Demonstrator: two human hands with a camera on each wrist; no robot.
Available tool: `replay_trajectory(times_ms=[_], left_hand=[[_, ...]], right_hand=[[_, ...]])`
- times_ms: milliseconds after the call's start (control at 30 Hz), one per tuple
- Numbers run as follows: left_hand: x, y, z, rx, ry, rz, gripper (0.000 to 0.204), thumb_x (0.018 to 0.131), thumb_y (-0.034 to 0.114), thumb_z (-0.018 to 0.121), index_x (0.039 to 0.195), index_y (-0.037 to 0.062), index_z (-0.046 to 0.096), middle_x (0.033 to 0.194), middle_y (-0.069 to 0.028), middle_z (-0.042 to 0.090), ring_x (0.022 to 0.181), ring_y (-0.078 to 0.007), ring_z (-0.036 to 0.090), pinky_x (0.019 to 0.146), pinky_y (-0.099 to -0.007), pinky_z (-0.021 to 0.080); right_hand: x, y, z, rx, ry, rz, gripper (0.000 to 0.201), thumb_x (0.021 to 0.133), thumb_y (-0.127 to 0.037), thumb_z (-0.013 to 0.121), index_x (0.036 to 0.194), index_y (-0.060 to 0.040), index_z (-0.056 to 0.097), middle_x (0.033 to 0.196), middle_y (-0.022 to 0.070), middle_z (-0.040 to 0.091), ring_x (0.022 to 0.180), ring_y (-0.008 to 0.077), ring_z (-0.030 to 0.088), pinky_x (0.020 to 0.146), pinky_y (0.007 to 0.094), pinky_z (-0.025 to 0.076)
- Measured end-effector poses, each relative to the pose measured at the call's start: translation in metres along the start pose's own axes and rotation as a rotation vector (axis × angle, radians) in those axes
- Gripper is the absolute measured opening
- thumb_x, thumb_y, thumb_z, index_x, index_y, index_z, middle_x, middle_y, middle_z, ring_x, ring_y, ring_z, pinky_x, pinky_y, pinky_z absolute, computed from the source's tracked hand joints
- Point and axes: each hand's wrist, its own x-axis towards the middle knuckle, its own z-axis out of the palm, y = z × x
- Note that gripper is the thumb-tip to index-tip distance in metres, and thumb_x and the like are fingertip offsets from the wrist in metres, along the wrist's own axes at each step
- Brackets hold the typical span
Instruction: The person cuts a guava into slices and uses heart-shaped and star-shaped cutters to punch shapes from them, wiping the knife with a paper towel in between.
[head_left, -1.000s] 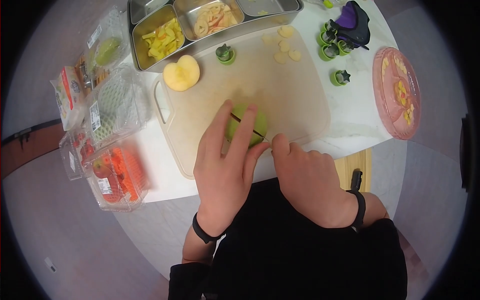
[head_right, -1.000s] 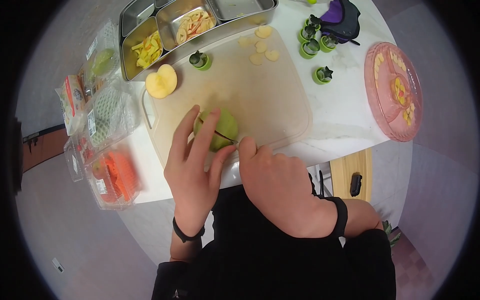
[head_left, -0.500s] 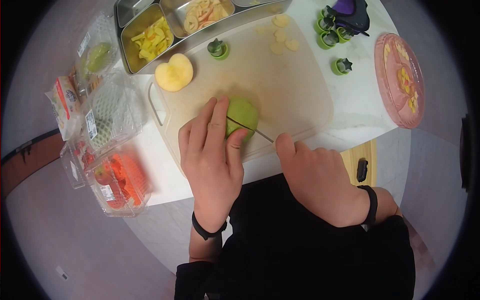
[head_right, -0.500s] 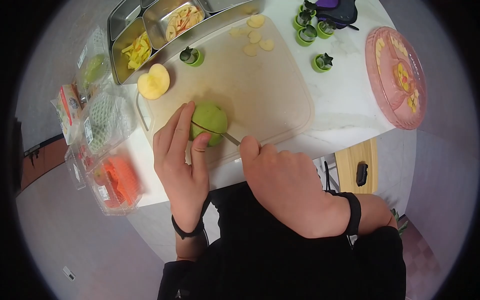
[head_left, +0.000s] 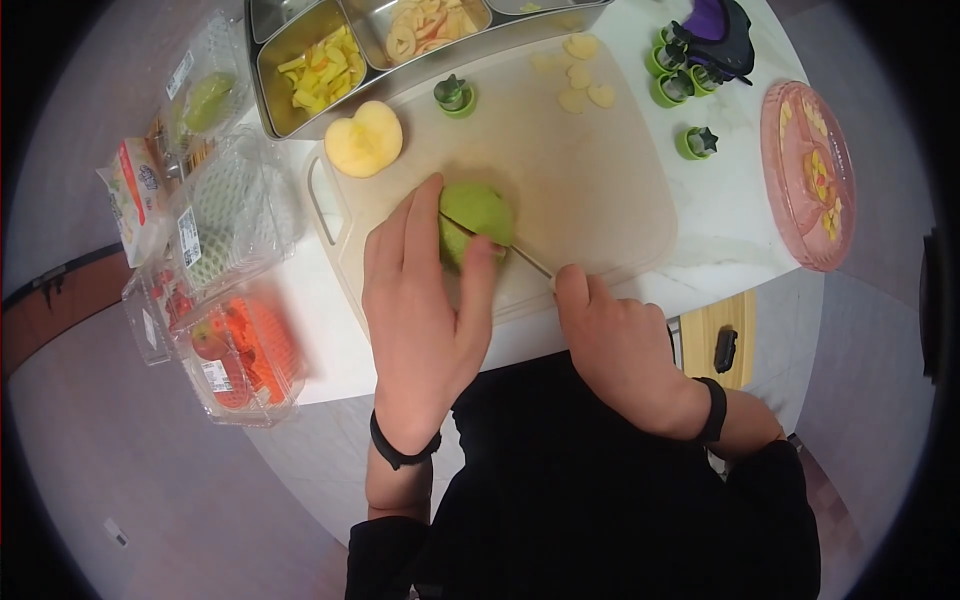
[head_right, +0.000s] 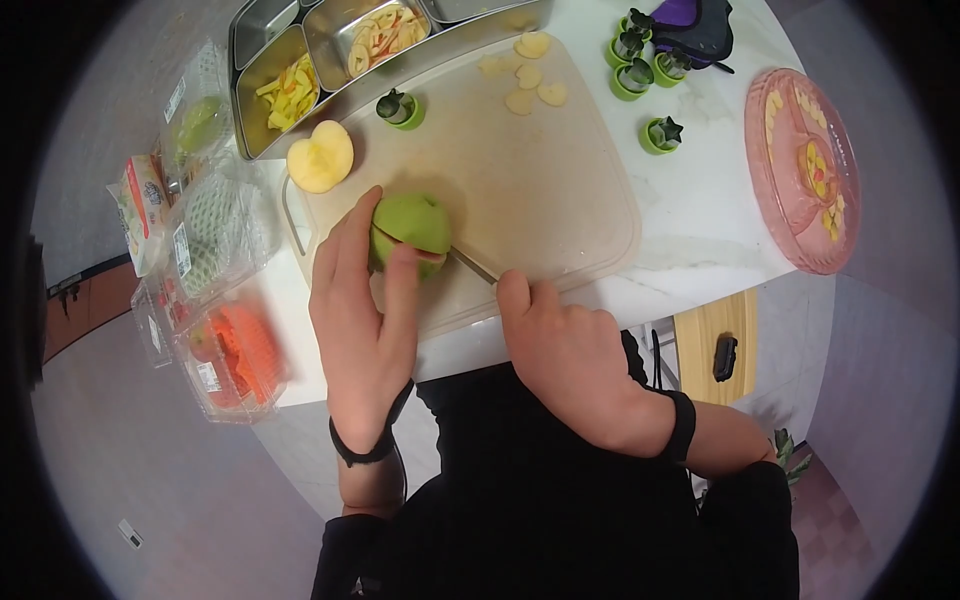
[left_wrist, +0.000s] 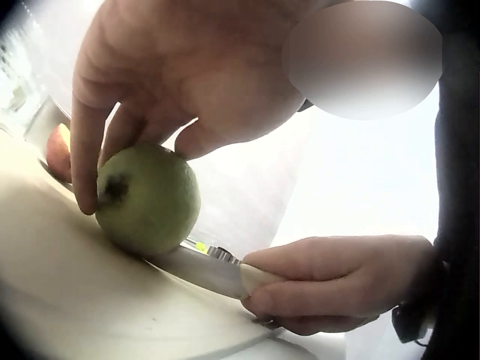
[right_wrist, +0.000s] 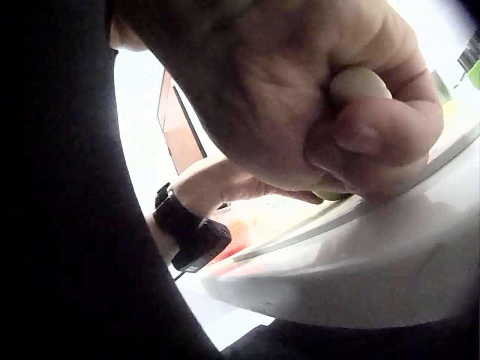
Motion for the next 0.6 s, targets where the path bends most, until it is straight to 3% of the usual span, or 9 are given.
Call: replay_trajectory(times_ms=[133, 233, 333, 433, 533, 600], left_hand=[[0.001, 0.007, 0.007, 0.069, 0.018, -0.006, 0.067, 0.092, 0.024, 0.084, 0.145, -0.0043, 0.055, 0.132, -0.0256, 0.063, 0.117, -0.0451, 0.062, 0.1, -0.0498, 0.051], [0.001, 0.004, 0.009, 0.004, 0.027, -0.044, 0.069, 0.09, 0.024, 0.086, 0.145, -0.0026, 0.054, 0.128, -0.0233, 0.064, 0.114, -0.0433, 0.064, 0.097, -0.0492, 0.052], [0.003, 0.002, 0.006, -0.053, 0.02, -0.055, 0.066, 0.089, 0.02, 0.085, 0.145, -0.0006, 0.055, 0.125, -0.0214, 0.064, 0.112, -0.0421, 0.065, 0.094, -0.0482, 0.054], [0.005, 0.001, 0.005, -0.05, 0.011, -0.034, 0.066, 0.087, 0.017, 0.085, 0.145, 0.0013, 0.056, 0.124, -0.0202, 0.064, 0.112, -0.0415, 0.065, 0.093, -0.0472, 0.055], [0.006, 0.004, 0.003, -0.036, -0.007, -0.033, 0.066, 0.086, 0.014, 0.084, 0.146, 0.0031, 0.058, 0.126, -0.0188, 0.064, 0.113, -0.0394, 0.066, 0.095, -0.0449, 0.054], [0.006, 0.007, -0.001, -0.06, -0.035, -0.071, 0.066, 0.087, 0.012, 0.082, 0.148, 0.0038, 0.059, 0.128, -0.0168, 0.064, 0.117, -0.0348, 0.068, 0.1, -0.0412, 0.054]], right_hand=[[-0.015, 0.0, -0.002, 0.021, -0.048, 0.051, 0.011, 0.094, -0.008, 0.062, 0.099, -0.0094, 0.053, 0.074, 0.007, 0.063, 0.052, 0.022, 0.069, 0.043, 0.0371, 0.052], [-0.037, 0.019, -0.008, 0.14, -0.091, 0.076, 0.01, 0.098, -0.009, 0.062, 0.101, -0.0089, 0.053, 0.077, 0.0099, 0.065, 0.057, 0.0288, 0.071, 0.049, 0.04, 0.056], [-0.053, 0.051, -0.027, 0.257, -0.124, 0.103, 0.009, 0.101, -0.011, 0.062, 0.1, -0.0057, 0.054, 0.078, 0.0145, 0.068, 0.063, 0.0356, 0.071, 0.055, 0.0475, 0.054], [-0.056, 0.082, -0.05, 0.503, -0.12, 0.169, 0.01, 0.102, -0.01, 0.063, 0.099, -0.0024, 0.057, 0.075, 0.0164, 0.066, 0.062, 0.0328, 0.069, 0.058, 0.0484, 0.049], [-0.038, 0.082, -0.062, 0.813, -0.089, 0.392, 0.009, 0.1, -0.007, 0.064, 0.098, 0.0, 0.059, 0.068, 0.0157, 0.061, 0.06, 0.0304, 0.063, 0.059, 0.0484, 0.045], [-0.017, 0.07, -0.05, 0.931, 0.099, 0.298, 0.014, 0.101, -0.008, 0.065, 0.111, 0.0012, 0.063, 0.084, 0.0176, 0.067, 0.074, 0.0312, 0.067, 0.07, 0.0411, 0.051]])
